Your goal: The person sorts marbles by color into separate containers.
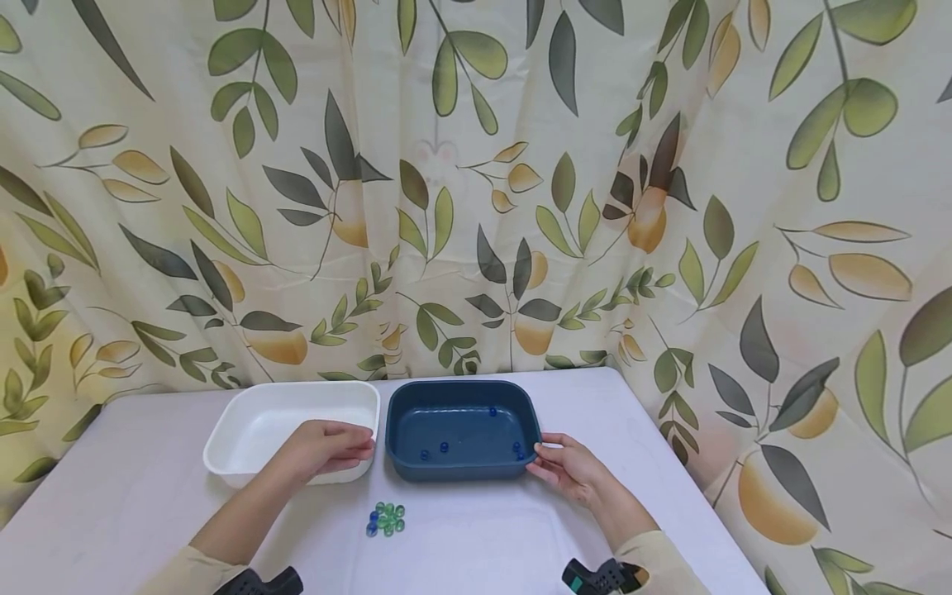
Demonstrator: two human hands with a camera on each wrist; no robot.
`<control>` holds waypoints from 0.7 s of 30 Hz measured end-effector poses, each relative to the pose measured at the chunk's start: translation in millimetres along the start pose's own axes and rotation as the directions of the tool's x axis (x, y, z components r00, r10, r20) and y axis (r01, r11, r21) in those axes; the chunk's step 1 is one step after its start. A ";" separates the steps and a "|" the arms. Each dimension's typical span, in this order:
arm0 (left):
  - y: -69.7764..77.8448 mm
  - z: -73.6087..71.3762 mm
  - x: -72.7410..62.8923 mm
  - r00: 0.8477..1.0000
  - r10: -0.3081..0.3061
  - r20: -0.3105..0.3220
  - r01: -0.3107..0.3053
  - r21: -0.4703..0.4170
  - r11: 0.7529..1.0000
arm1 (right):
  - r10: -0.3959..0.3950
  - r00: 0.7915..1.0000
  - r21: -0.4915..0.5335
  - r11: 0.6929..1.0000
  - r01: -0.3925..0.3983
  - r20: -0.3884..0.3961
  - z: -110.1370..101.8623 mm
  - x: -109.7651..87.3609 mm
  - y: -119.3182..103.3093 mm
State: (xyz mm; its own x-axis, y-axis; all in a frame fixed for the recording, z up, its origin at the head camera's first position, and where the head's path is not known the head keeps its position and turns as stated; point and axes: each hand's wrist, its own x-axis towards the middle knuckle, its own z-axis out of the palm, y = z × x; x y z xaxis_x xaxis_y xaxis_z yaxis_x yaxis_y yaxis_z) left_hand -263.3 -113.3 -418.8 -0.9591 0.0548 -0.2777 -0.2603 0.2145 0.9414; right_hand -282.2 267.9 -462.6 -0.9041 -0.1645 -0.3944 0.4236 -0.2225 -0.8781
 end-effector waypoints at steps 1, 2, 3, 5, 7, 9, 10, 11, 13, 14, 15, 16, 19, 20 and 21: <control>-2.7 -0.3 -2.4 1.000 -0.003 0.009 0.003 -0.006 1.000 | 0.000 1.000 0.001 1.000 0.000 0.001 -0.4 0.0 0.2; -5.4 -0.8 -5.0 1.000 -0.007 0.018 0.007 -0.010 1.000 | 0.000 1.000 0.001 1.000 0.000 0.000 -0.7 0.0 0.5; -8.5 -1.4 -7.2 1.000 -0.016 0.027 0.017 -0.016 1.000 | -0.001 1.000 0.002 1.000 0.001 -0.001 -1.0 0.0 0.7; -14.4 -2.3 -11.7 0.999 -0.038 0.037 0.039 -0.017 0.999 | -0.001 1.000 0.005 1.000 0.001 -0.004 -1.4 0.0 1.0; -19.8 -3.5 -15.9 0.997 -0.067 0.034 0.068 -0.020 0.997 | 0.000 1.000 0.006 1.000 0.000 -0.003 -1.5 -0.1 0.9; -26.1 -5.1 -18.9 0.995 -0.097 0.025 0.098 -0.022 0.995 | 0.000 1.000 0.010 1.000 0.000 -0.001 -1.6 0.1 0.6; -29.5 -5.9 -20.0 0.994 -0.110 0.021 0.110 -0.027 0.994 | 0.001 1.000 0.011 1.000 -0.001 0.002 -1.7 0.1 0.5; -33.1 -6.7 -20.9 0.993 -0.115 0.022 0.116 -0.035 0.993 | 0.002 1.000 0.013 1.000 -0.002 0.003 -1.9 0.1 0.4; -41.2 -8.5 -22.2 0.992 -0.118 0.034 0.119 -0.051 0.992 | 0.003 1.000 0.016 1.000 -0.003 0.009 -2.2 0.1 0.1; -45.9 -9.0 -22.3 0.993 -0.110 0.043 0.112 -0.058 0.992 | 0.002 1.000 0.016 1.000 -0.002 0.011 -2.4 0.0 0.0; -50.7 -9.5 -22.6 0.994 -0.098 0.056 0.102 -0.068 0.992 | 0.001 1.000 0.016 1.000 -0.002 0.011 -2.3 -0.2 -0.1; -54.7 -9.6 -23.3 0.994 -0.088 0.066 0.093 -0.071 0.993 | 0.002 1.000 0.016 1.000 -0.002 0.013 -2.4 -0.3 -0.2; -65.8 -8.9 -25.2 0.994 -0.060 0.087 0.065 -0.056 0.996 | 0.004 1.000 0.022 1.000 -0.005 0.016 -2.2 -0.8 -0.4; -69.5 -8.3 -25.6 0.994 -0.051 0.093 0.056 -0.046 0.997 | 0.005 1.000 0.023 1.000 -0.005 0.017 -2.1 -0.8 -0.4; -72.9 -7.7 -26.1 0.994 -0.043 0.101 0.047 -0.037 0.998 | 0.006 1.000 0.026 1.000 -0.007 0.019 -2.0 -1.0 -0.4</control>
State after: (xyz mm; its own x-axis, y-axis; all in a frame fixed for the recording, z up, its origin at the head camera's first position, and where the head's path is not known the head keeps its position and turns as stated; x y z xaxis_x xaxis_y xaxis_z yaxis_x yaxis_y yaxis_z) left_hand -220.2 -137.9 -478.8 -0.9309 0.1432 -0.3361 -0.3093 0.1808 0.9336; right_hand -281.6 270.0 -462.4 -0.9002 -0.1837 -0.3949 0.4311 -0.2464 -0.8680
